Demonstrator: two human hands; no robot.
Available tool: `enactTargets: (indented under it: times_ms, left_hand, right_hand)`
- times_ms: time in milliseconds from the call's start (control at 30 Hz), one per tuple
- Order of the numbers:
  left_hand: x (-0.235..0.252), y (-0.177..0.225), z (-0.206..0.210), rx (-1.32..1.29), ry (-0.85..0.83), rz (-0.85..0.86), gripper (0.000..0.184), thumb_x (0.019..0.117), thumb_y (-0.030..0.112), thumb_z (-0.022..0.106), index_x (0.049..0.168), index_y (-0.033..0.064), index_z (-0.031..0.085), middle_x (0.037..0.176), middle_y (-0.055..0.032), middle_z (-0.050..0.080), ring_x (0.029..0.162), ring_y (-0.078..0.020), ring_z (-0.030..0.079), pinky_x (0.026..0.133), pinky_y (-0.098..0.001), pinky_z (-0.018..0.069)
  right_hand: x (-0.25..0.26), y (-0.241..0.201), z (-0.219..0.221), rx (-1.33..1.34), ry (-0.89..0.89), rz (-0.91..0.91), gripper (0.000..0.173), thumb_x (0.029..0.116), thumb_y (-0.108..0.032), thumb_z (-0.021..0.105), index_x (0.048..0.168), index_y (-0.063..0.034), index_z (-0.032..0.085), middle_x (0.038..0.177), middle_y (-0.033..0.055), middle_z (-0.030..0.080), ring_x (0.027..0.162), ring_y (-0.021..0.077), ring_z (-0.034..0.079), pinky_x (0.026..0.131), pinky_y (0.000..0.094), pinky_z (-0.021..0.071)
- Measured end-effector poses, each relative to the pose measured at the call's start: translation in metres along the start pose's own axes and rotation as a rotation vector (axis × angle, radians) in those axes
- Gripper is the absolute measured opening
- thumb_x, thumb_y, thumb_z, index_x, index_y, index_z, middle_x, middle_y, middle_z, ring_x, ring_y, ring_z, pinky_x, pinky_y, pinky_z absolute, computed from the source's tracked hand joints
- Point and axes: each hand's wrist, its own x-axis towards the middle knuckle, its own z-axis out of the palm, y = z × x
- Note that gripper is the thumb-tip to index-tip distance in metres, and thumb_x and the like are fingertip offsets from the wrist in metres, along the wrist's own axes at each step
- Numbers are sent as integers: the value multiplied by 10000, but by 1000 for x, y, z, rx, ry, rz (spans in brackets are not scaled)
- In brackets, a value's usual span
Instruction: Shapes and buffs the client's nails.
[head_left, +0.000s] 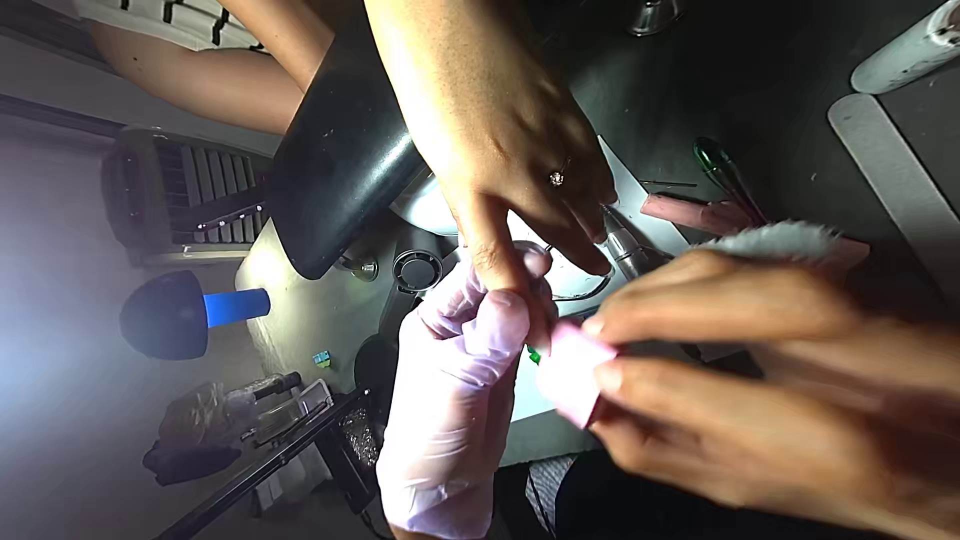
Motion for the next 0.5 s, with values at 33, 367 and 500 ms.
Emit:
enactTargets:
  times_ms: [33, 367, 500]
  left_hand:
    - [-1, -1, -1, 6, -8, 4, 185, 909, 125, 731, 1085, 68, 745, 907, -45, 719, 833, -67, 687, 803, -222, 576]
    - [5, -13, -4, -93, -5, -23, 168, 901, 144, 754, 1050, 67, 743, 878, -57, 699, 832, -99, 675, 812, -247, 566]
    - [4, -16, -2, -160, -31, -55, 143, 915, 118, 722, 1046, 61, 734, 837, -47, 690, 800, -84, 671, 793, -237, 565]
  right_hand:
    - [0, 5, -2, -4, 19, -6, 209, 945, -285, 720, 1110, -165, 678, 1088, 44, 690, 1028, 160, 665, 863, 337, 546]
    - [17, 13, -24, 8, -8, -8, 227, 855, -281, 798, 1008, -144, 703, 1163, 33, 680, 1097, 176, 656, 923, 371, 578]
    - [7, 2, -18, -10, -62, 7, 253, 899, -261, 776, 1084, -132, 661, 1107, 53, 697, 1026, 155, 674, 859, 305, 573]
